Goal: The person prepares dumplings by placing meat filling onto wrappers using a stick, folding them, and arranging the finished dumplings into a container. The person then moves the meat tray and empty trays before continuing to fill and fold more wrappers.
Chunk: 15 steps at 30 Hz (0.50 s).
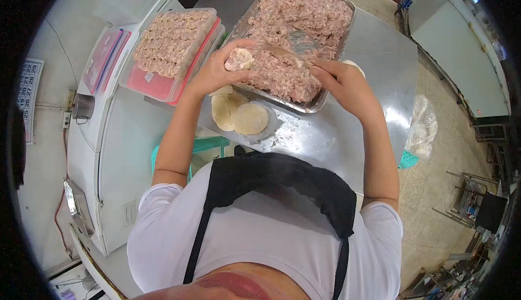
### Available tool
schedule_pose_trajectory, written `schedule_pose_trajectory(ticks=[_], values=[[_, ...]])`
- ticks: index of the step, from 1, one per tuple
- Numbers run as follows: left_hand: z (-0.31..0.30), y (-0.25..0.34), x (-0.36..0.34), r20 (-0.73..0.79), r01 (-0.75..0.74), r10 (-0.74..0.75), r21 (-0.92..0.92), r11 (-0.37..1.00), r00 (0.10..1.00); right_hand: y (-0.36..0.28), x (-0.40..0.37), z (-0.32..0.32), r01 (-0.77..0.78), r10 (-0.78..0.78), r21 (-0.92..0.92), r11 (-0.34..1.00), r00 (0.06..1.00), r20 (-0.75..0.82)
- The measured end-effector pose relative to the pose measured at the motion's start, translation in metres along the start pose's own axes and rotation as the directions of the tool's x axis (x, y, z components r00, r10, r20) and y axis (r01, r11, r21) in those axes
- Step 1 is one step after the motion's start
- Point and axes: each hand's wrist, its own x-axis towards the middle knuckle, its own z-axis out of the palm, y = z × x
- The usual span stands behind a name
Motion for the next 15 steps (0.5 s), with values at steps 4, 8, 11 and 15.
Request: schedule_pose_trajectory(ticks=[4,8,11,15], values=[[-0.011,0.009,-0.003,0.156,0.015,-0.011,-0.028,0.999,0.988,-0.033,0.0,0.025,0.306,-0.311,0.149,0.94,0.95,0.009],[-0.022,-0.02,-0.018,0.147,0.129,-0.114,-0.092,0.987,0.983,-0.076,-0.003,0.015,0.245,-0.254,-0.234,0.941,0.967,-0.012],[-0.049,-0.017,-0.024,0.13,0.132,-0.12,-0.091,0.987,0.984,-0.114,-0.008,0.04,0.271,-0.336,-0.405,0.873,0.937,-0.098],[-0.088,-0.022,-0.046,0.145,0.064,-0.05,-0.093,0.994,0.988,-0.136,0.013,0.05,0.271,-0.349,-0.412,0.87,0.929,-0.126]])
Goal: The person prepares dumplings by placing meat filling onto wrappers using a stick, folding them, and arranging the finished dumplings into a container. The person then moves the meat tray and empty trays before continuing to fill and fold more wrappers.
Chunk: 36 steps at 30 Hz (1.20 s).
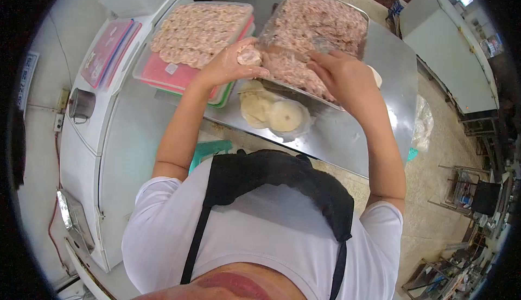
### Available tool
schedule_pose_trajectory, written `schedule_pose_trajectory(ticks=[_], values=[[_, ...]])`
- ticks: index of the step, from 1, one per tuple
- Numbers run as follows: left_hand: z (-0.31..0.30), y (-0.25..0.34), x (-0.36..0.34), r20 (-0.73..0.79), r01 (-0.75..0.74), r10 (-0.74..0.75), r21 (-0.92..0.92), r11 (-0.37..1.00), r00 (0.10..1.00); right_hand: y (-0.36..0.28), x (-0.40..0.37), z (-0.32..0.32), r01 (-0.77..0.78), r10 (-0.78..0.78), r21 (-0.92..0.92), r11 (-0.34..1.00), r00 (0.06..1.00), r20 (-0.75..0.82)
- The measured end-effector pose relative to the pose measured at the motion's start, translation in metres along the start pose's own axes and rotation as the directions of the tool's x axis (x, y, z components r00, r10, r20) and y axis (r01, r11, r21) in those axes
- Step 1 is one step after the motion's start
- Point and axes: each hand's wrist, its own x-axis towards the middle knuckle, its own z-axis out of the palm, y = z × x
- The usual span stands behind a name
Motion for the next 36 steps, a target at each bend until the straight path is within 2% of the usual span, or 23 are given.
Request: schedule_pose_trajectory(ticks=[3,4,5,6,9,10,11,12,13,14,15,16,17,20,22,23,27,29,31,32,34,35,36], values=[[-0.029,0.009,-0.022,-0.066,-0.088,0.081,-0.115,0.989,0.995,-0.038,0.014,0.014,0.026,-0.014,0.19,0.981,0.998,-0.059],[-0.04,0.009,-0.027,-0.033,-0.012,0.009,-0.089,0.996,0.999,-0.056,0.018,0.02,-0.067,0.047,0.156,0.985,0.991,0.129],[-0.05,0.006,-0.034,-0.004,0.064,-0.065,-0.06,0.996,0.998,-0.064,0.023,0.026,-0.063,0.043,0.155,0.986,0.99,0.133],[-0.061,-0.008,-0.038,-0.022,-0.029,0.03,0.074,0.997,0.999,-0.07,0.028,0.032,-0.066,0.045,0.168,0.984,0.991,0.127],[-0.099,-0.039,-0.063,-0.075,0.05,-0.041,0.124,0.991,0.996,-0.076,0.034,0.043,-0.147,0.115,0.208,0.967,0.981,0.158],[-0.12,-0.026,-0.074,-0.031,0.16,-0.158,0.11,0.981,0.987,-0.069,0.027,0.053,-0.148,0.135,0.264,0.953,0.989,0.065],[-0.136,-0.041,-0.085,-0.038,0.164,-0.161,0.105,0.981,0.986,-0.062,0.02,0.059,-0.144,0.161,0.318,0.937,0.987,-0.027],[-0.153,-0.067,-0.094,-0.151,0.175,-0.155,0.129,0.976,0.976,-0.061,0.014,0.06,-0.138,0.153,0.315,0.939,0.988,-0.022],[-0.169,-0.09,-0.103,-0.261,0.19,-0.146,0.152,0.97,0.954,-0.061,0.005,0.06,-0.29,0.298,0.388,0.875,0.954,0.041],[-0.183,-0.107,-0.112,-0.266,0.193,-0.149,0.149,0.97,0.952,-0.061,-0.005,0.06,-0.436,0.432,0.447,0.781,0.894,0.116],[-0.195,-0.123,-0.12,-0.332,0.264,-0.145,0.347,0.9,0.932,-0.057,-0.017,0.063,-0.434,0.429,0.446,0.783,0.895,0.118],[-0.204,-0.134,-0.125,-0.392,0.332,-0.124,0.524,0.784,0.912,-0.051,-0.031,0.066,-0.537,0.543,0.487,0.689,0.827,0.144],[-0.209,-0.143,-0.128,-0.392,0.331,-0.123,0.523,0.786,0.912,-0.048,-0.043,0.069,-0.626,0.646,0.523,0.579,0.743,0.175],[-0.211,-0.147,-0.129,-0.466,0.375,-0.077,0.591,0.714,0.881,-0.051,-0.073,0.075,-0.667,0.73,0.583,0.463,0.66,0.175],[-0.202,-0.119,-0.125,-0.451,0.532,-0.327,0.466,0.707,0.83,-0.056,-0.085,0.071,-0.688,0.758,0.613,0.388,0.617,0.212],[-0.201,-0.122,-0.124,-0.451,0.532,-0.328,0.467,0.706,0.83,-0.056,-0.087,0.07,-0.706,0.781,0.638,0.309,0.571,0.253],[-0.194,-0.14,-0.112,-0.438,0.513,-0.313,0.479,0.712,0.843,-0.049,-0.086,0.067,-0.664,0.784,0.701,0.26,0.57,0.248],[-0.192,-0.154,-0.107,-0.427,0.49,-0.288,0.504,0.712,0.857,-0.038,-0.076,0.066,-0.67,0.714,0.581,0.461,0.67,0.206],[-0.193,-0.175,-0.105,-0.415,0.374,-0.131,0.585,0.72,0.901,-0.021,-0.062,0.056,-0.675,0.64,0.55,0.491,0.708,0.298],[-0.192,-0.162,-0.105,-0.398,0.363,-0.136,0.578,0.731,0.907,-0.007,-0.054,0.053,-0.684,0.606,0.547,0.482,0.711,0.355],[-0.181,-0.122,-0.112,-0.369,0.306,-0.075,0.623,0.72,0.927,0.048,-0.049,0.053,-0.599,0.521,0.252,0.76,0.794,0.314],[-0.172,-0.102,-0.115,-0.353,0.262,-0.011,0.672,0.693,0.936,0.069,-0.049,0.051,-0.297,0.293,0.017,0.955,0.949,0.114],[-0.157,-0.074,-0.115,-0.33,0.243,-0.007,0.679,0.692,0.944,0.111,-0.046,0.053,-0.324,0.331,-0.071,0.944,0.922,0.2]])
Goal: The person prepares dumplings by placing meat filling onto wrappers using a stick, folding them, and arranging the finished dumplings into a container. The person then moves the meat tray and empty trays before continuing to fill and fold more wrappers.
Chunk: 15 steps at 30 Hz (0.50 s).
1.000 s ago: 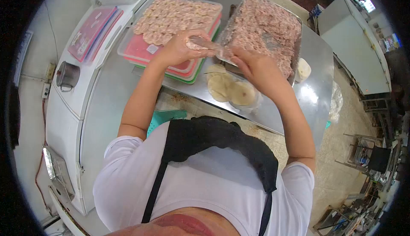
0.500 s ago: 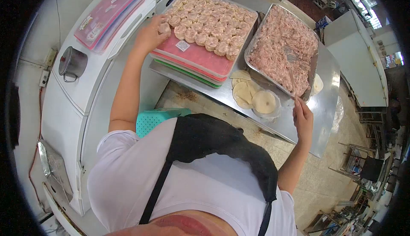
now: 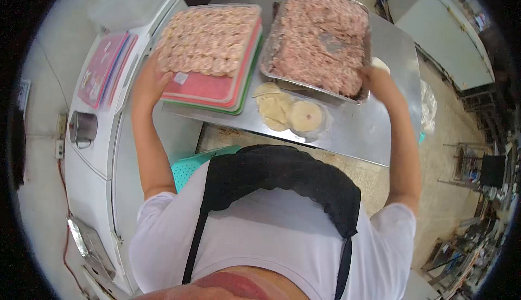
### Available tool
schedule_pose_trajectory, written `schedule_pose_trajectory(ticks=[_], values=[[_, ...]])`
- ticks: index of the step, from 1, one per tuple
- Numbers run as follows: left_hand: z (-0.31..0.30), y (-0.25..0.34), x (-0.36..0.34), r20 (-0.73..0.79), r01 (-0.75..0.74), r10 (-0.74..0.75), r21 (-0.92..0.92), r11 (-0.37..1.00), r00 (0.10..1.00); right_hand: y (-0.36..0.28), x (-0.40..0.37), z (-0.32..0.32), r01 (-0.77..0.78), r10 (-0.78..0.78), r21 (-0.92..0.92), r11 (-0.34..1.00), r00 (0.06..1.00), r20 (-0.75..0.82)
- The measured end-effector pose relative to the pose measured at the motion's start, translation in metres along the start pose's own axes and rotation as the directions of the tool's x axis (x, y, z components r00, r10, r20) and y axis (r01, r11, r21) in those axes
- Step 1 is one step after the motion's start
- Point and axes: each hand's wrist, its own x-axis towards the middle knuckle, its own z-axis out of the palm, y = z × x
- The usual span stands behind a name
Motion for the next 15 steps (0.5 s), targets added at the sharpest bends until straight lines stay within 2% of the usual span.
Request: schedule_pose_trajectory(ticks=[1,2,3,4,5,6,7,8,9,12,15], values=[[-0.008,0.036,-0.002,-0.085,0.05,-0.05,-0.006,0.999,0.995,0.028,0.015,-0.003,-0.023,0.027,-0.093,0.995,0.999,0.039],[-0.008,0.069,-0.003,-0.171,0.1,-0.101,-0.016,0.995,0.98,0.027,0.026,-0.022,-0.145,0.177,-0.228,0.963,0.976,0.126],[0.001,0.097,-0.003,-0.183,0.054,-0.085,-0.167,0.984,0.98,0.037,0.034,-0.028,-0.16,0.189,-0.218,0.963,0.975,0.12],[0.014,0.125,-0.002,-0.195,0.008,-0.073,-0.314,0.949,0.978,0.05,0.042,-0.032,-0.136,0.165,-0.356,0.924,0.985,0.05],[0.027,0.155,-0.003,-0.125,-0.041,-0.008,-0.386,0.922,0.992,0.062,0.047,-0.034,-0.119,0.129,-0.489,0.864,0.992,-0.013],[0.044,0.181,-0.003,-0.059,-0.08,0.06,-0.457,0.886,0.996,0.072,0.049,-0.029,-0.127,0.137,-0.482,0.867,0.99,-0.015],[0.073,0.196,-0.007,-0.076,-0.195,0.18,-0.437,0.878,0.981,0.082,0.05,-0.017,-0.096,0.072,-0.491,0.866,0.995,-0.067],[0.098,0.213,-0.012,0.004,-0.167,0.192,-0.482,0.86,0.981,0.09,0.05,-0.001,-0.061,0.004,-0.502,0.862,0.994,-0.113],[0.119,0.227,-0.017,0.082,-0.13,0.201,-0.524,0.842,0.976,0.092,0.046,0.02,0.077,-0.16,-0.551,0.831,0.982,-0.103],[0.176,0.251,-0.031,0.184,-0.069,0.2,-0.546,0.835,0.963,0.076,0.034,0.031,0.056,-0.103,-0.506,0.861,0.992,-0.066],[0.205,0.265,-0.045,0.233,-0.093,0.225,-0.47,0.878,0.946,0.081,0.025,0.037,-0.014,-0.048,-0.447,0.894,0.991,-0.126]])
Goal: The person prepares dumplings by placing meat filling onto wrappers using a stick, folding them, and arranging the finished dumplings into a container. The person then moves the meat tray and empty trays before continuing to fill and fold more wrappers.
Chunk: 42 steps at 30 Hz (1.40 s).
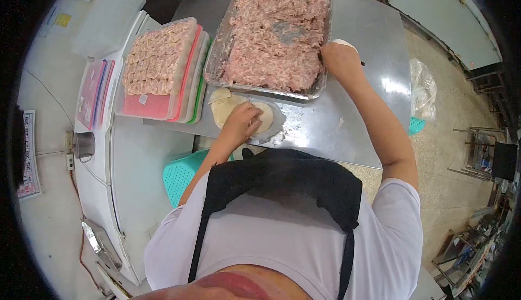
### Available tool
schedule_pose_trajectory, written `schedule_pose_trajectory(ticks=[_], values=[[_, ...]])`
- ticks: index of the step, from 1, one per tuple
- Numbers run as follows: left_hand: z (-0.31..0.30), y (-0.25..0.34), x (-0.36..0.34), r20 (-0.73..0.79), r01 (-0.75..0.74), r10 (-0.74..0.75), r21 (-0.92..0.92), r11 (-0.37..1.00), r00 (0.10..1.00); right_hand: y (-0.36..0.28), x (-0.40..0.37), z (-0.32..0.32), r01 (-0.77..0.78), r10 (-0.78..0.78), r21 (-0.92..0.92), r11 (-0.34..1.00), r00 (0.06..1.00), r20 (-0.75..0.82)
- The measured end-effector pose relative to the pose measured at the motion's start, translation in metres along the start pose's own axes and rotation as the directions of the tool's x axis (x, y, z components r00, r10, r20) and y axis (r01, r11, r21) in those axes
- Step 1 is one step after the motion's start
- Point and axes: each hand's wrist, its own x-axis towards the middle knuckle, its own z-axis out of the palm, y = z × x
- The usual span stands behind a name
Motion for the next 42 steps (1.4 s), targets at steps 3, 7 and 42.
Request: schedule_pose_trajectory(ticks=[3,7,42], values=[[0.011,-0.014,0.001,0.031,0.029,-0.03,0.018,0.999,0.999,0.003,-0.002,-0.007,0.042,-0.036,0.085,0.996,0.997,-0.069],[-0.012,0.004,0.016,0.147,0.2,-0.192,-0.043,0.979,0.97,-0.005,0.004,-0.009,0.145,-0.138,0.125,0.981,0.988,-0.063],[-0.026,-0.059,0.018,0.266,-0.174,0.245,-0.266,0.948,0.932,-0.064,0.019,-0.027,0.016,0.008,0.254,0.967,0.996,-0.092]])
